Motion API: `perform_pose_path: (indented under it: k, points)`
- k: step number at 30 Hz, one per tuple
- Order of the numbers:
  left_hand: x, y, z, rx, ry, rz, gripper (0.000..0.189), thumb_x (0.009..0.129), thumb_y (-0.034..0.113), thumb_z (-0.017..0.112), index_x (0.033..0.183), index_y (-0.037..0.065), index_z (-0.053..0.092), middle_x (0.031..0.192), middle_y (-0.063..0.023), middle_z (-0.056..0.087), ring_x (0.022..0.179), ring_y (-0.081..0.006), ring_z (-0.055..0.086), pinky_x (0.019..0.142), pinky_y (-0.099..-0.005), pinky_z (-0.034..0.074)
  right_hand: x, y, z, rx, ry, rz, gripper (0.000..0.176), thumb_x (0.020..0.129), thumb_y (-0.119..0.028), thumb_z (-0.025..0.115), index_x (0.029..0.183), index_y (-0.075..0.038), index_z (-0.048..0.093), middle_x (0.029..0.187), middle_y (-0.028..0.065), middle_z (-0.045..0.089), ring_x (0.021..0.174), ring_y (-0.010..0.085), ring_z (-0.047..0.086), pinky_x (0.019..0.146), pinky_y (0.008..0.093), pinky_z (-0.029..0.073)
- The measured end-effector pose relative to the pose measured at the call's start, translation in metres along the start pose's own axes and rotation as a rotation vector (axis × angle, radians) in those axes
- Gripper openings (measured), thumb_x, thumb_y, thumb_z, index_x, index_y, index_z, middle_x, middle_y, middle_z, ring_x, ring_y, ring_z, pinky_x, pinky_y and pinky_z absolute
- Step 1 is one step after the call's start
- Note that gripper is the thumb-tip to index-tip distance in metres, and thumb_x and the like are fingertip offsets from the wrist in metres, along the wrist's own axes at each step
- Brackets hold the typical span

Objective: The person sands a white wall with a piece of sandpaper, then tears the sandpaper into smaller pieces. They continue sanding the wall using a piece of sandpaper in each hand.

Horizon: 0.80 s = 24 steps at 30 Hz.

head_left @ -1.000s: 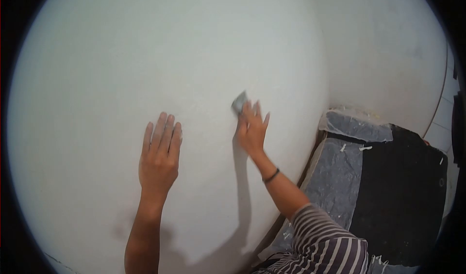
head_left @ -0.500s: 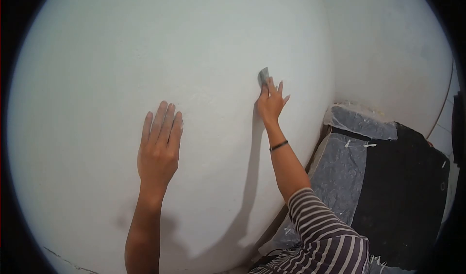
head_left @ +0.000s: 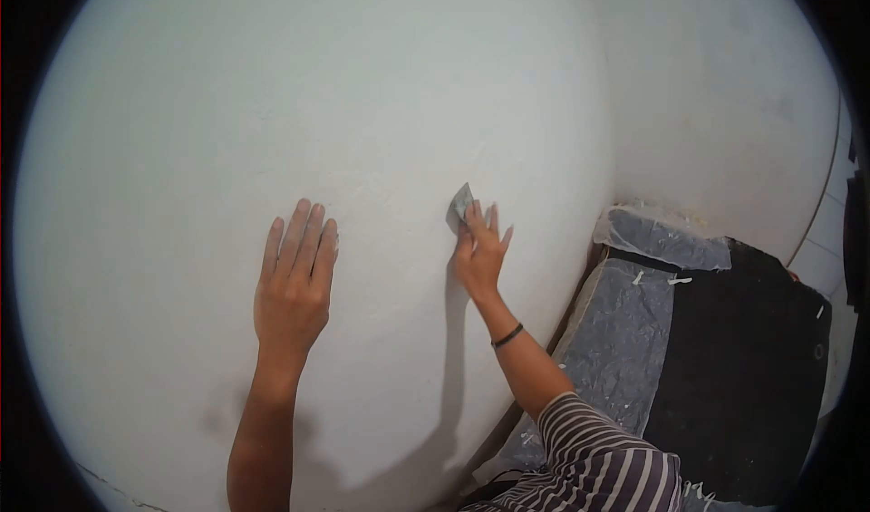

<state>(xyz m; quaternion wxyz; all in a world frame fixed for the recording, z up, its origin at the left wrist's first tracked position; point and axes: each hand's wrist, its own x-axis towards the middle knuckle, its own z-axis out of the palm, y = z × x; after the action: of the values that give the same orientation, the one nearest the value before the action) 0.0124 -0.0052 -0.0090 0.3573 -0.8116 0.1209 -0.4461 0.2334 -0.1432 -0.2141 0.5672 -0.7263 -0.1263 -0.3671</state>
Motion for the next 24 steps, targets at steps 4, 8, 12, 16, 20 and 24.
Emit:
perform_pose_path:
  k: [4,8,12,16,20,24]
  points:
    - [-0.003,0.002,-0.004,-0.025,-0.020,-0.005,0.027,0.097,0.008,0.066,0.123,0.005,0.070,0.135,-0.0101,0.067,0.137,-0.0275,0.054,0.116,-0.0483,0.044,0.059,0.021,-0.003,0.004,0.099,0.277,0.045,0.094,-0.011,0.054,0.138,-0.006,0.063,0.146,0.0123,0.060,0.150,0.0434,0.032,0.118,0.0718,0.001]
    - [-0.001,0.002,-0.003,-0.032,0.002,-0.004,0.027,0.097,0.008,0.066,0.124,0.004,0.069,0.135,-0.0106,0.067,0.137,-0.0277,0.054,0.116,-0.0484,0.043,0.000,-0.019,0.000,0.003,0.006,0.036,0.040,0.100,-0.017,0.051,0.136,-0.005,0.064,0.144,0.0117,0.061,0.151,0.0422,0.030,0.120,0.0687,0.004]
    - [-0.002,0.002,-0.005,-0.028,-0.020,-0.005,0.027,0.097,0.009,0.066,0.124,0.004,0.069,0.135,-0.0106,0.067,0.137,-0.0279,0.055,0.116,-0.0483,0.043,0.061,-0.008,-0.006,-0.039,0.100,0.095,0.039,0.100,-0.014,0.051,0.135,-0.003,0.064,0.146,0.0118,0.060,0.149,0.0420,0.033,0.120,0.0688,0.006]
    - [-0.003,0.000,-0.003,-0.005,-0.020,0.021,0.027,0.097,0.010,0.066,0.123,0.004,0.069,0.134,-0.0103,0.067,0.136,-0.0279,0.055,0.116,-0.0482,0.044,0.025,-0.018,0.004,-0.055,0.104,0.008,0.039,0.099,-0.013,0.051,0.135,-0.003,0.063,0.146,0.0115,0.060,0.149,0.0421,0.034,0.120,0.0691,0.007]
    - [-0.002,0.001,-0.003,-0.007,-0.013,0.007,0.026,0.097,0.010,0.066,0.123,0.004,0.069,0.134,-0.0101,0.067,0.136,-0.0277,0.055,0.115,-0.0480,0.044,0.006,-0.019,0.000,-0.074,0.075,-0.050,0.040,0.100,-0.014,0.050,0.135,-0.002,0.063,0.146,0.0125,0.059,0.149,0.0420,0.033,0.120,0.0684,0.007]
    - [-0.001,0.002,-0.004,-0.001,-0.022,0.014,0.026,0.098,0.010,0.066,0.122,0.004,0.070,0.134,-0.0099,0.067,0.136,-0.0272,0.055,0.115,-0.0481,0.044,0.050,-0.015,0.001,-0.042,0.114,0.077,0.041,0.101,-0.016,0.049,0.137,-0.001,0.062,0.147,0.0142,0.058,0.150,0.0414,0.032,0.120,0.0680,0.006]
